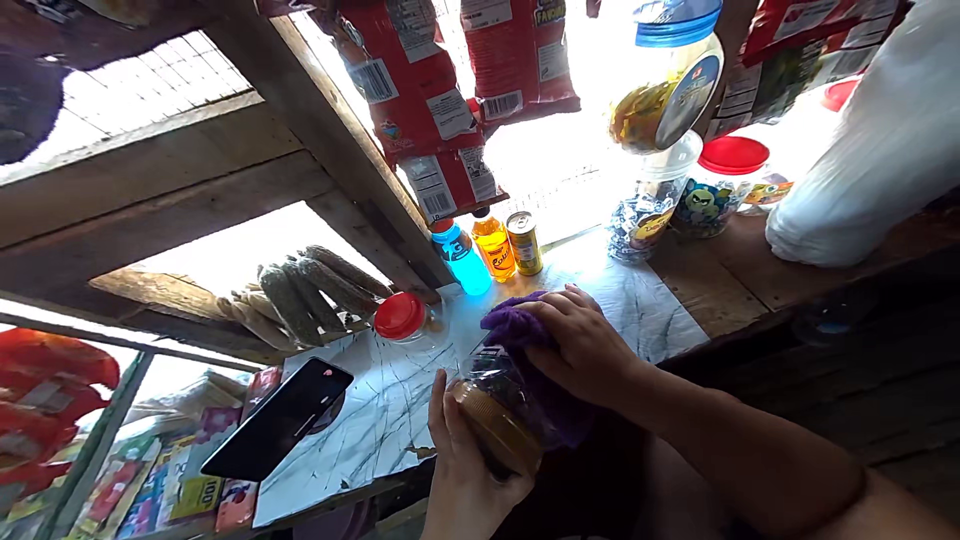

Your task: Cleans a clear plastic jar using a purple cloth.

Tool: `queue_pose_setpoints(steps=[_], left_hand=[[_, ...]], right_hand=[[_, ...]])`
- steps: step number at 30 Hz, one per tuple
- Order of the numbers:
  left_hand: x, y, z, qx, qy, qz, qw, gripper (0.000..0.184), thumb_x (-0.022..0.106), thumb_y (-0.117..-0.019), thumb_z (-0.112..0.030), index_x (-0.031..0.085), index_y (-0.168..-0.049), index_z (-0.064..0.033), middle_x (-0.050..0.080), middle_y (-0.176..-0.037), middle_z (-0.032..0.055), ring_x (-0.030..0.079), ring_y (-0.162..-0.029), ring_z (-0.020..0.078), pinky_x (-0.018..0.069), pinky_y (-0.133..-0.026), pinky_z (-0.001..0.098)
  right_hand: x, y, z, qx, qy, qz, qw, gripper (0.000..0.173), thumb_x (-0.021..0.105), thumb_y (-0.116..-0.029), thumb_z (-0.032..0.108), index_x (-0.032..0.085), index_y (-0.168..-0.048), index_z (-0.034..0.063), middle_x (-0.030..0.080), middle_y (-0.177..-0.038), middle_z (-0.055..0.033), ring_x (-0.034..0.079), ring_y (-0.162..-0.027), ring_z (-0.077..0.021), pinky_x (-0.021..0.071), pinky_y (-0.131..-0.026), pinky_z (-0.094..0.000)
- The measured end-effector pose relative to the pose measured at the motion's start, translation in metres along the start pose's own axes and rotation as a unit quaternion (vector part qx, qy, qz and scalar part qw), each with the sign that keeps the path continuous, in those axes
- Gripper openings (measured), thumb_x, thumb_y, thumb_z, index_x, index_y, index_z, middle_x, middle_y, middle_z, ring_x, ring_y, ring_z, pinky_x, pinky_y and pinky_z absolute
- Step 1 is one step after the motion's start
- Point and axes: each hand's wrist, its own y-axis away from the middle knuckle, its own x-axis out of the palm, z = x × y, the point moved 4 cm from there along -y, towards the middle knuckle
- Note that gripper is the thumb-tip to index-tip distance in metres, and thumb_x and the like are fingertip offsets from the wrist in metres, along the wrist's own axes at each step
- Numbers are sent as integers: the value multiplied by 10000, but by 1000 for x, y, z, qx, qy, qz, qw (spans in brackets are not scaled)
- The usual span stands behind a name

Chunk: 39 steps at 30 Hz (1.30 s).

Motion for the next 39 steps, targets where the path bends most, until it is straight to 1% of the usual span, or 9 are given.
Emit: queue_pose_setpoints(steps=[5,8,11,14,19,23,27,34,39], left_hand=[[-5,2,5,-131,7,28,991,1429,869,-598,-578,42,-1608,1,290,-1550,349,554,-1297,244,546,-952,331],[-10,1,8,-199,41,72,977,1449,881,-596,-535,-4,-1614,-3,406,-1489,310,645,-1156,184,592,-840,325],[-14,3,11,-221,153,101,958,1490,866,-603,-607,-75,-1617,-51,363,-1534,259,641,-1151,116,599,-806,275],[-13,5,10,-222,243,93,939,1415,708,-717,-782,-118,-1604,-52,320,-1571,245,608,-1238,138,607,-859,299],[-4,7,5,-212,266,26,940,1359,727,-766,-701,-97,-1584,5,388,-1511,231,617,-1207,116,599,-864,272],[-5,7,5,-173,209,-17,962,1374,783,-708,-674,1,-1572,54,442,-1471,238,631,-1172,87,599,-844,249],[-7,7,12,-157,101,-24,982,1399,859,-584,-579,90,-1590,15,360,-1508,307,586,-1230,149,564,-884,265],[-7,1,16,-150,71,-11,986,1414,862,-556,-546,88,-1593,22,349,-1510,333,581,-1229,183,556,-887,283],[-9,-2,17,-181,83,-2,980,1403,872,-539,-490,95,-1600,1,347,-1519,311,590,-1213,164,568,-856,285]], right_hand=[[1,-2,-7,18,11,-7,1000,376,501,-1002,368,690,-1235,142,707,-1152,-61,630,-1180,-250,459,-1021,-521],[2,-3,-8,28,4,4,1000,377,519,-998,358,679,-1254,133,695,-1150,-77,620,-1187,-272,480,-992,-521],[2,-5,-9,32,-1,1,999,370,538,-995,344,679,-1261,128,692,-1153,-88,622,-1178,-288,504,-960,-516],[1,-5,-9,34,-4,1,999,368,566,-985,331,676,-1262,115,687,-1155,-111,631,-1154,-310,528,-933,-495],[5,-4,-10,5,-10,-18,1000,370,569,-963,322,692,-1234,102,695,-1141,-121,645,-1139,-311,544,-918,-485],[8,0,-13,6,-35,-27,999,370,576,-940,321,705,-1219,114,703,-1149,-103,639,-1163,-296,535,-931,-495],[16,2,-14,9,-56,7,998,351,584,-941,290,704,-1230,130,698,-1190,-98,608,-1224,-298,482,-995,-551],[22,12,9,-44,-33,37,998,398,536,-960,318,660,-1318,194,690,-1272,-72,574,-1314,-294,338,-1111,-664],[28,23,27,-105,-9,39,994,431,591,-953,340,609,-1365,215,648,-1349,-72,529,-1364,-318,332,-1121,-678]])
